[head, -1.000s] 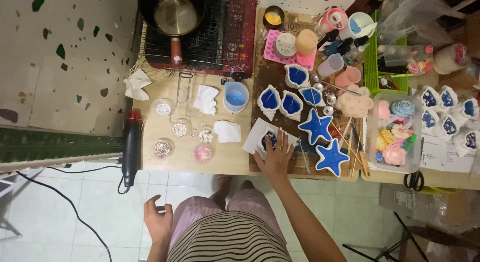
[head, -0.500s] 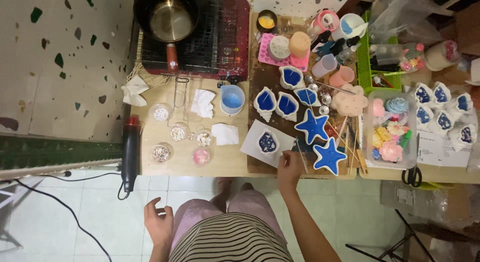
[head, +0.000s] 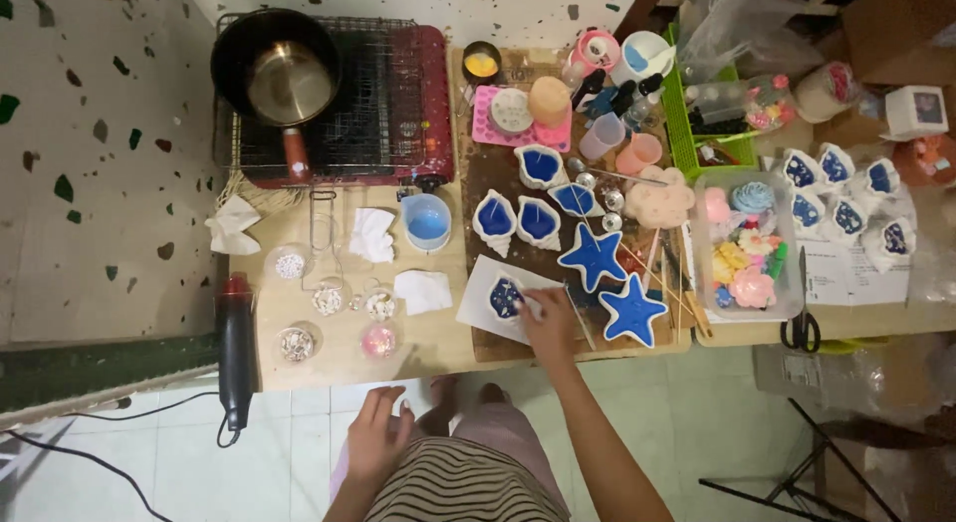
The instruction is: Decorating small wax crafts by placing beads and glitter into molds and using a heat gun.
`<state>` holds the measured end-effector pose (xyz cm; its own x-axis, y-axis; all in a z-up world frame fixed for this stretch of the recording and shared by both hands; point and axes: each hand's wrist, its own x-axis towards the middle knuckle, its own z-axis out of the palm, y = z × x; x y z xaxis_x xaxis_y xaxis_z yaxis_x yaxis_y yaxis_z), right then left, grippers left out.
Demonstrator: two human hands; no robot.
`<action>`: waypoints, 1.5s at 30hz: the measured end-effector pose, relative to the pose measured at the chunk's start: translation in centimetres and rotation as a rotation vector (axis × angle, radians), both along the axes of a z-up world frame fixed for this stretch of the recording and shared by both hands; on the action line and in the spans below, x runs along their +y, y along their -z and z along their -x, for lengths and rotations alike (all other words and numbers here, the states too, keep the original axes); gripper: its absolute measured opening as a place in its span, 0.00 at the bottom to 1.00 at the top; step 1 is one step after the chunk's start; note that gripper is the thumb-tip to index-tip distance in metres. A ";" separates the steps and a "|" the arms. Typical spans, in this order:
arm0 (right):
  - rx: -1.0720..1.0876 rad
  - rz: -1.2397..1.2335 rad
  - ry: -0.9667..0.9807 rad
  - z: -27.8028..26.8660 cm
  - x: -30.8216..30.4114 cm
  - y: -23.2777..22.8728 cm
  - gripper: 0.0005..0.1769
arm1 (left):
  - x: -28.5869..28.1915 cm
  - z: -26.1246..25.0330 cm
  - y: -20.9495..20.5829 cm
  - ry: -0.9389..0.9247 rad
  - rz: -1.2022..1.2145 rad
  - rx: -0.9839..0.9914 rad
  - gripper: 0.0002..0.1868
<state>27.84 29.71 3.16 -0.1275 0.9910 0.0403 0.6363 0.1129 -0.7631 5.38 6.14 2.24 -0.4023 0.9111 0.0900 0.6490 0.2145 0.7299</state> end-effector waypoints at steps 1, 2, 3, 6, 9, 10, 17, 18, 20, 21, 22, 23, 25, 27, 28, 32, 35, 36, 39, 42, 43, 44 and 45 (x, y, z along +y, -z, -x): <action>0.002 0.001 0.006 0.4 0.5 1.4 0.13 | 0.3 0.0 -0.6 0.006 0.001 0.002 0.15; -0.006 -0.086 -0.065 0.7 1.1 2.7 0.12 | 0.6 0.0 -1.3 0.012 0.014 -0.030 0.15; -0.015 -0.172 -0.135 1.0 1.7 4.0 0.12 | 1.0 0.0 -1.9 0.019 0.028 -0.062 0.15; -0.070 0.047 -0.098 2.2 1.8 2.2 0.10 | 1.4 0.2 -2.7 -0.040 0.084 -0.124 0.14; -0.058 -0.051 -0.073 2.0 1.3 3.5 0.06 | -0.2 1.2 -1.1 -0.094 0.050 -0.055 0.15; -0.062 -0.060 -0.058 1.9 1.3 4.1 0.06 | -0.3 1.2 -0.3 -0.079 0.042 -0.058 0.15; -0.037 -0.132 -0.008 -2.5 2.4 2.2 0.17 | 0.4 0.3 2.2 -0.132 0.066 0.012 0.15; -0.038 -0.292 0.051 -4.4 3.2 3.2 0.19 | 0.8 0.2 2.6 -0.125 0.079 0.016 0.15; -0.139 -0.216 0.353 -11.3 5.1 4.5 0.11 | 2.1 -0.1 2.9 -0.086 0.078 0.012 0.16; -0.235 -0.128 0.648 -14.8 6.0 5.2 0.05 | 2.6 -0.2 3.0 -0.055 0.082 0.010 0.17; -0.235 -0.130 0.652 -17.5 6.9 6.5 0.05 | 3.5 -0.5 3.0 -0.050 0.079 0.009 0.17; -0.312 -0.165 0.615 -20.2 7.9 7.9 0.05 | 4.3 -0.7 3.1 -0.007 0.081 -0.003 0.19; -0.390 -0.204 0.576 -23.4 9.5 8.7 0.06 | 6.3 -1.4 2.8 0.034 0.079 -0.016 0.20; -0.451 -0.145 0.372 -23.9 11.6 7.6 0.07 | 8.7 -2.1 2.0 0.164 -0.013 0.000 0.22; -0.451 -0.146 0.367 -23.9 12.1 7.5 0.07 | 10.1 -2.5 1.4 0.159 -0.012 0.000 0.22; -0.460 -0.157 0.169 -24.8 14.2 9.2 0.11 | 15.1 -3.5 0.5 0.330 -0.091 0.079 0.17; -0.429 -0.234 0.123 -26.1 14.0 11.1 0.11 | 18.1 -4.1 -1.2 0.355 -0.121 0.121 0.12; -0.401 -0.258 0.114 -26.1 14.4 11.5 0.10 | 19.5 -4.1 -2.2 0.348 -0.206 0.141 0.11; -0.305 -0.390 0.172 -22.0 11.5 4.1 0.09 | 20.9 -3.4 -2.5 0.390 -0.229 0.170 0.11; -0.052 -0.263 0.125 -17.0 7.4 0.8 0.09 | 21.9 -2.7 -1.9 0.475 -0.249 0.215 0.12; -0.045 -0.262 0.116 -15.4 6.6 1.4 0.09 | 22.2 -2.3 -1.5 0.467 -0.246 0.221 0.12; -0.057 -0.196 -0.017 -13.9 5.5 1.9 0.09 | 22.2 -2.0 -1.1 0.548 -0.253 0.286 0.14; -0.068 -0.129 -0.151 -12.4 4.3 2.5 0.11 | 22.2 -1.8 -0.7 0.630 -0.259 0.351 0.16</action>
